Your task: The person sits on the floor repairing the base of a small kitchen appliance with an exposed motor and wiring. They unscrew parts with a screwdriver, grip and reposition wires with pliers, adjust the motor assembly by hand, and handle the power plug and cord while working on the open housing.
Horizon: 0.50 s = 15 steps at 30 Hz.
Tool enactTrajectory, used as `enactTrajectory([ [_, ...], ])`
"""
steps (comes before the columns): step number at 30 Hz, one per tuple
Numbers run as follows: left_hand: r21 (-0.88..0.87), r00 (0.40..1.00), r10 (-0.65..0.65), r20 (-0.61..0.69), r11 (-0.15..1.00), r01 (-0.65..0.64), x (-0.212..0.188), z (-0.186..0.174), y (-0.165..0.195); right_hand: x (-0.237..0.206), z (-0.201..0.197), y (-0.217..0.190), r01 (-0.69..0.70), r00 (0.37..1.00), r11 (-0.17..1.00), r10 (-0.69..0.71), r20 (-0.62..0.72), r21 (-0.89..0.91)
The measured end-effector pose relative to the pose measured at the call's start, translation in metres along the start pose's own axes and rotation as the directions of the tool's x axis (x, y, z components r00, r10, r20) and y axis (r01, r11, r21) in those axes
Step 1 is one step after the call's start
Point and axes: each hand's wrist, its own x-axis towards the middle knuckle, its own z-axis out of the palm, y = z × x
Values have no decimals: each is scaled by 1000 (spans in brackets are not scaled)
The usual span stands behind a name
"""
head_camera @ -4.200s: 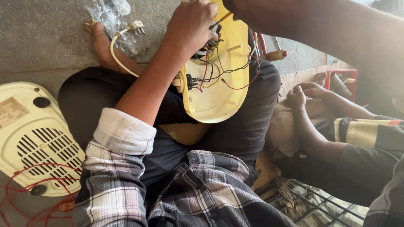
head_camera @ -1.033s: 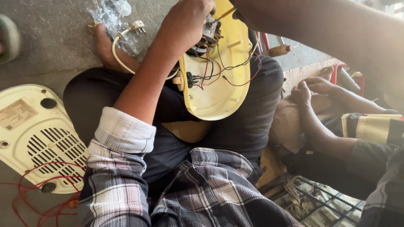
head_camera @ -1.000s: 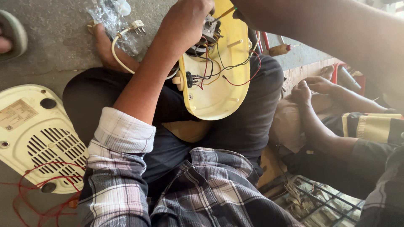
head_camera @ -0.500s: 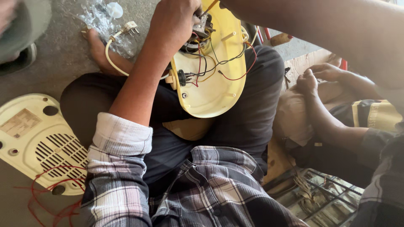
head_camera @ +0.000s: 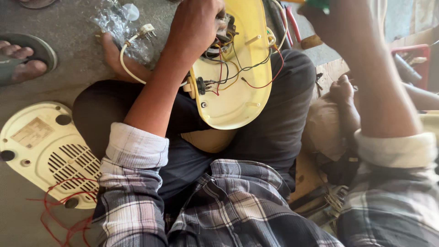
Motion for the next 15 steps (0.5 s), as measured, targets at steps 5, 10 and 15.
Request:
enactTrajectory([
  [5,0,999,-8,38,1000,8,-2,-7,-1,-69,55,48,-368,929,924,371,13,-103],
  [10,69,997,32,77,997,-37,-4,-29,12,-125,119,79,-571,796,814,580,172,-106],
  [15,313,968,86,-236,950,-8,-13,-37,14,-132,145,66,-627,731,775,621,282,-79],
])
